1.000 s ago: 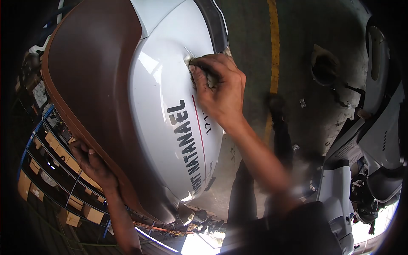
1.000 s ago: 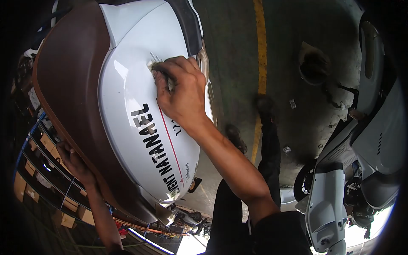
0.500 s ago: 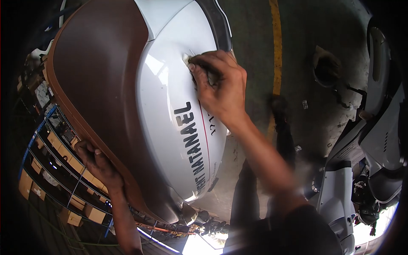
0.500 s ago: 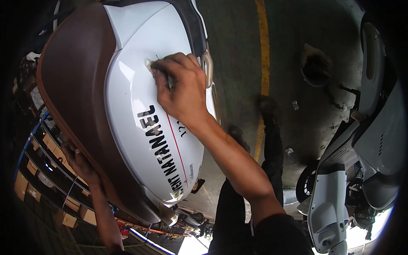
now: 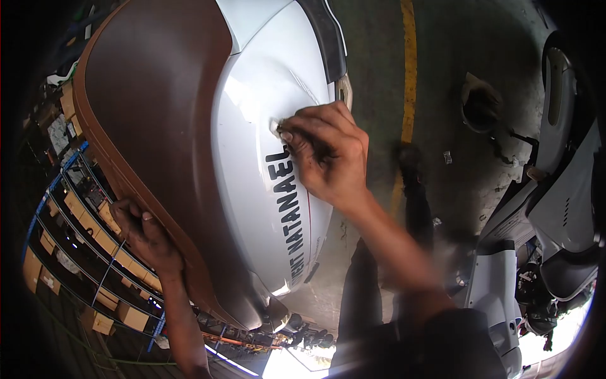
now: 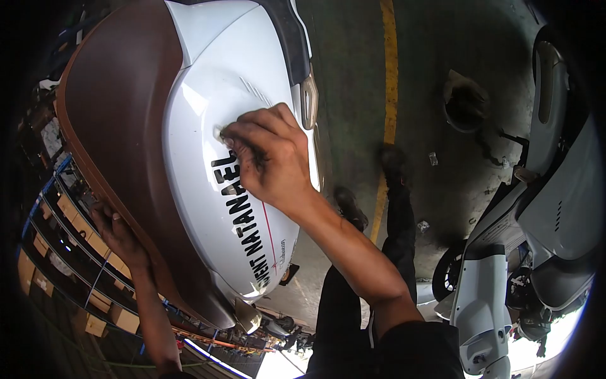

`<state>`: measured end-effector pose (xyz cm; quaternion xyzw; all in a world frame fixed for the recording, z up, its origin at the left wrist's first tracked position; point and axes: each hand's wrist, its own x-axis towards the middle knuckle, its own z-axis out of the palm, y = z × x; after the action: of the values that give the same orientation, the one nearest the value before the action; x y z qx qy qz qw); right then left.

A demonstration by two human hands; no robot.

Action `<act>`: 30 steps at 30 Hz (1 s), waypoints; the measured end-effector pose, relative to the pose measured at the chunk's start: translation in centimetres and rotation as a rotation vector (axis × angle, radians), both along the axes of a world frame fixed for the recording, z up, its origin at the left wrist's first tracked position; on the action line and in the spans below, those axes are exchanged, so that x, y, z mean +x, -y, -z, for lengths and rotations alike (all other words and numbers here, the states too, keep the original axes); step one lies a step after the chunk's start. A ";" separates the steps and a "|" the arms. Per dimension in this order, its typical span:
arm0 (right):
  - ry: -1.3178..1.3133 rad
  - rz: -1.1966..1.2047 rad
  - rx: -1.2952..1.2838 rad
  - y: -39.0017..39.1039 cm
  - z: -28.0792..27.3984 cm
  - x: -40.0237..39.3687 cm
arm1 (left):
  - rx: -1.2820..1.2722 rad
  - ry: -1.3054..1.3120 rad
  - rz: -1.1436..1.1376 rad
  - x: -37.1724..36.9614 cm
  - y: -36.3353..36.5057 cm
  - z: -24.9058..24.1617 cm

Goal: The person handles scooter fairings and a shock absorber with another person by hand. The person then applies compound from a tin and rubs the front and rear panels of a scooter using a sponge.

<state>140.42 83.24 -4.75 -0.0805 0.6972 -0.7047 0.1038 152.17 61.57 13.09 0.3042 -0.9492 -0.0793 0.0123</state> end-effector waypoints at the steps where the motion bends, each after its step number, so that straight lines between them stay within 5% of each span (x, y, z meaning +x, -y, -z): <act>1: -0.034 0.007 0.025 0.7 0.4 -1.5 | 0.014 -0.007 -0.004 -0.2 0.1 0.1; 11: -0.147 0.027 0.021 2.1 2.3 -4.1 | 0.061 -0.054 0.020 0.0 0.0 0.2; 15: -0.145 -0.074 -0.042 -0.7 -0.3 0.9 | 0.017 -0.071 0.051 -0.5 -0.6 0.3; 19: -0.259 -0.038 0.067 2.8 1.6 -5.5 | 0.041 -0.020 0.038 0.0 0.0 0.1; 23: -0.282 -0.222 -0.027 0.0 -2.3 -0.4 | 0.041 -0.047 0.090 -0.8 -0.6 0.4; 27: -0.311 -0.328 0.254 3.6 -2.9 -6.9 | 0.007 0.008 0.087 -0.7 -0.8 0.2; 30: -0.250 -0.480 0.208 1.1 -6.0 -2.3 | -0.036 0.025 0.055 -1.4 -1.3 0.2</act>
<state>138.14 82.10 1.29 -0.3183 0.7343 -0.5692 0.1887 150.75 62.89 12.87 0.2785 -0.9586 -0.0589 0.0039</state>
